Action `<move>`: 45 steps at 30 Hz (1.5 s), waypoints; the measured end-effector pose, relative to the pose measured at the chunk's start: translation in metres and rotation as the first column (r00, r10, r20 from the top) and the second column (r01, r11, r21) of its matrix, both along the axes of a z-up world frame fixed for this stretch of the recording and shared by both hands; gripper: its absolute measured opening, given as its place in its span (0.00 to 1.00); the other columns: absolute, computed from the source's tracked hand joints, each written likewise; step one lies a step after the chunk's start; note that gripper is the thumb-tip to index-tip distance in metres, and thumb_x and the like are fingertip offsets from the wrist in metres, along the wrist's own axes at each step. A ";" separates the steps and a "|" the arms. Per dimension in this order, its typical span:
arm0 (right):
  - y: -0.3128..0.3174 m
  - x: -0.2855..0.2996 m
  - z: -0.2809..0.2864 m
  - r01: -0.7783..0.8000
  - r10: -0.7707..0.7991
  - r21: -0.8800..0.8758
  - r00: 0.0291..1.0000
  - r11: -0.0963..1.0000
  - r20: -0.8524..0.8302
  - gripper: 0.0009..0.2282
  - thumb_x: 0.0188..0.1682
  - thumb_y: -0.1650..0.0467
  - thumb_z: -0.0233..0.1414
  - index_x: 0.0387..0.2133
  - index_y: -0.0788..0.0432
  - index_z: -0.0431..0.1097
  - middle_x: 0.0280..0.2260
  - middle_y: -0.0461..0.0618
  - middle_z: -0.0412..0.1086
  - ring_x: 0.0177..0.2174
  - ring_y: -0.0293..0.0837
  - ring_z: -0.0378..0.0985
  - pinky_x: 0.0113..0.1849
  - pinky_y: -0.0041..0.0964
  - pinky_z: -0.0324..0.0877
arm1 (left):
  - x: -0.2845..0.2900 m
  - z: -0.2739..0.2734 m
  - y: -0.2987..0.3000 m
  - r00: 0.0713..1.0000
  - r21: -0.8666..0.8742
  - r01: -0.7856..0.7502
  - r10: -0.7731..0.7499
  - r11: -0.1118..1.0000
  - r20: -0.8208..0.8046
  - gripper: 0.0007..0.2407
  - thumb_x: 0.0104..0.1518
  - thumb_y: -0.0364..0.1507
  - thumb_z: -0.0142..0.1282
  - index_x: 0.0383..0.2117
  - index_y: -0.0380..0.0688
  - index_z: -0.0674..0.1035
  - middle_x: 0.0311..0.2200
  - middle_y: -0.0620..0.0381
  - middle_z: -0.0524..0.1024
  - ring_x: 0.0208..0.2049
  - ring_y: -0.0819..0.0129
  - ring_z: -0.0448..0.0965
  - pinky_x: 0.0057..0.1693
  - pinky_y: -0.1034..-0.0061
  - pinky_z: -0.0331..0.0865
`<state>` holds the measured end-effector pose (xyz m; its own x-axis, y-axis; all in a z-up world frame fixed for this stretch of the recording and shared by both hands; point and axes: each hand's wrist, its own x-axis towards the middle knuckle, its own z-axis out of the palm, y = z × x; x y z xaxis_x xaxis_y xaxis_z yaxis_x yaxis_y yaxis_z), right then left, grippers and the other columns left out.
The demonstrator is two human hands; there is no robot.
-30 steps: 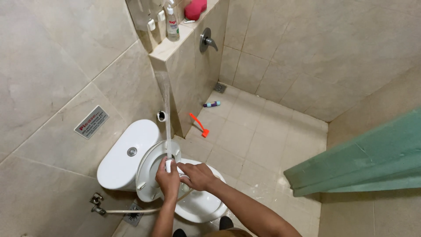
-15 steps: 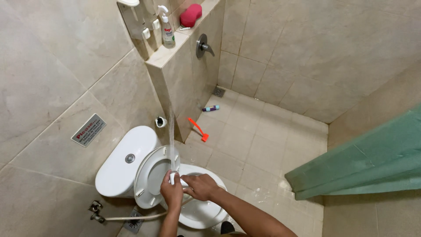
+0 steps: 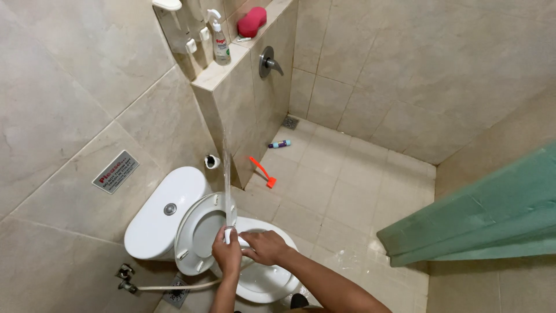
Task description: The person uses a handheld bidet sprayer to rinse the inside of a white toilet bowl. They direct the water stream around the bowl's interior and then rinse the toilet seat and lid. Finally, they place the sprayer back into its wall-mounted holder.
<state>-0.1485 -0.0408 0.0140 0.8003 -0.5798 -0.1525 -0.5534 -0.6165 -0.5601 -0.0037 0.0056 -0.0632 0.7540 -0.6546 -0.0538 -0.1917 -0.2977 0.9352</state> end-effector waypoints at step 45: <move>0.077 -0.056 -0.057 0.044 -0.041 0.041 0.997 0.998 -0.067 0.20 0.53 0.59 0.52 0.52 0.57 0.64 0.40 0.59 0.74 0.38 0.62 0.78 0.37 0.56 0.70 | -0.064 -0.066 0.073 0.990 0.328 -0.002 0.048 0.945 -0.132 0.19 0.56 0.35 0.57 0.52 0.40 0.80 0.45 0.37 0.81 0.47 0.43 0.82 0.55 0.60 0.72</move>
<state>-0.2048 0.0361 -0.0432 0.7628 -0.6048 -0.2289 -0.6148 -0.5685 -0.5466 -0.0672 0.0785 -0.1294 0.7403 -0.5646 -0.3650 -0.0577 -0.5942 0.8023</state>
